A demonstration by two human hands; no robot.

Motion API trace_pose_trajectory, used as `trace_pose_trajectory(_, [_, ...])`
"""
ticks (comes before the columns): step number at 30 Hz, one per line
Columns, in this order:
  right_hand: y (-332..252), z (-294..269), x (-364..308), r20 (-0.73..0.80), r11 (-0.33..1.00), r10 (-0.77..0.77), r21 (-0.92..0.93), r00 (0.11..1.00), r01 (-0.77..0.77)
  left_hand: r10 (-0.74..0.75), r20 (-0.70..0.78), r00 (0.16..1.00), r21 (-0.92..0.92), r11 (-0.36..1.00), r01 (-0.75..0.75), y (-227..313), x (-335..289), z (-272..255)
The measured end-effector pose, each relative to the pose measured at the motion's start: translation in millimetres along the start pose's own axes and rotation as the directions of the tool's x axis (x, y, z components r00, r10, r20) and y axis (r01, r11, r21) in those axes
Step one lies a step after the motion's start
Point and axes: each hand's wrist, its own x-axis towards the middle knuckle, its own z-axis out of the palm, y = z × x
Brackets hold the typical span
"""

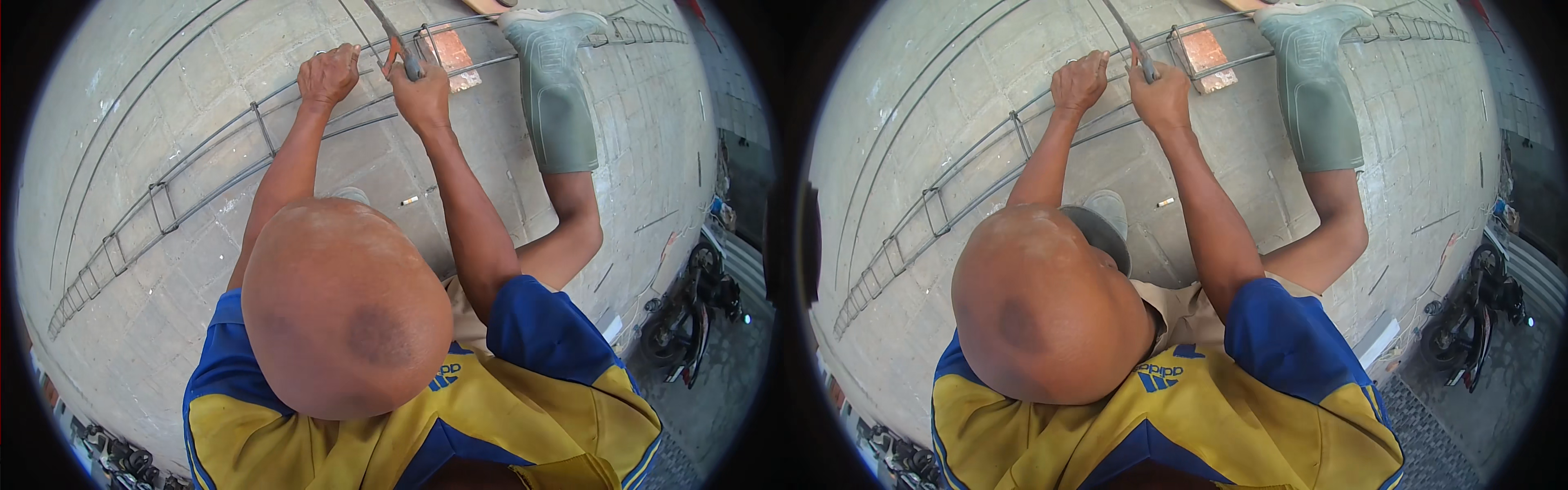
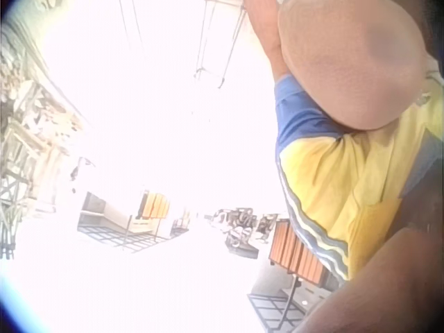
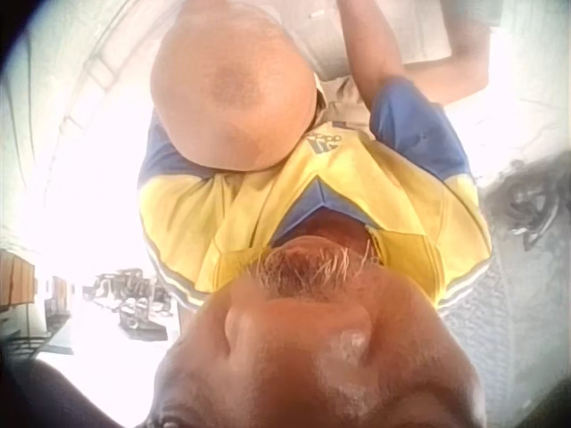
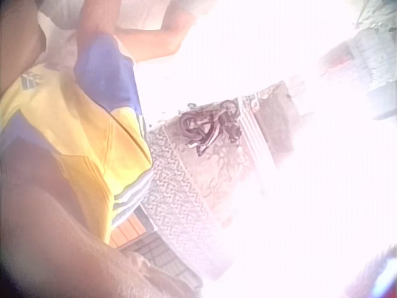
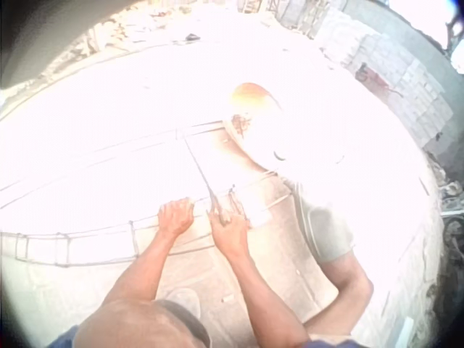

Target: The person cuts metal rebar wires on a structure using a hacksaw, sets the tool down, and adjusts the rebar frame by hand.

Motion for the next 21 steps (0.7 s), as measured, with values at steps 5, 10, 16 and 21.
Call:
trace_pose_trajectory(5, [15.1, -33.5, -69.9, 0.149, 0.996, 0.083, -0.029, 0.985, -0.08, -0.011, -0.016, 1.0, 0.029, 1.0, 0.012, -28.0, -13.1, -7.4])
trace_pose_trajectory(10, [-8.5, -105.8, -162.8, 0.15, 0.961, 0.277, -0.044, 0.949, -0.274, -0.027, -0.05, 0.998, -0.03, 0.999, 0.025, -20.7, -14.5, -21.9])
trace_pose_trajectory(16, [3.1, -4.8, -2.7, 0.042, 0.999, -0.02, 0.045, 0.999, 0.018, -0.005, 0.004, 1.0, -0.043, 0.999, 0.005, -2.3, -0.8, -2.5])
trace_pose_trajectory(21, [10.1, -52.7, -93.2, 0.19, 0.974, 0.223, 0.004, 0.956, -0.228, -0.026, 0.038, 0.999, 0.06, 0.998, 0.024, -35.1, -15.7, -11.8])
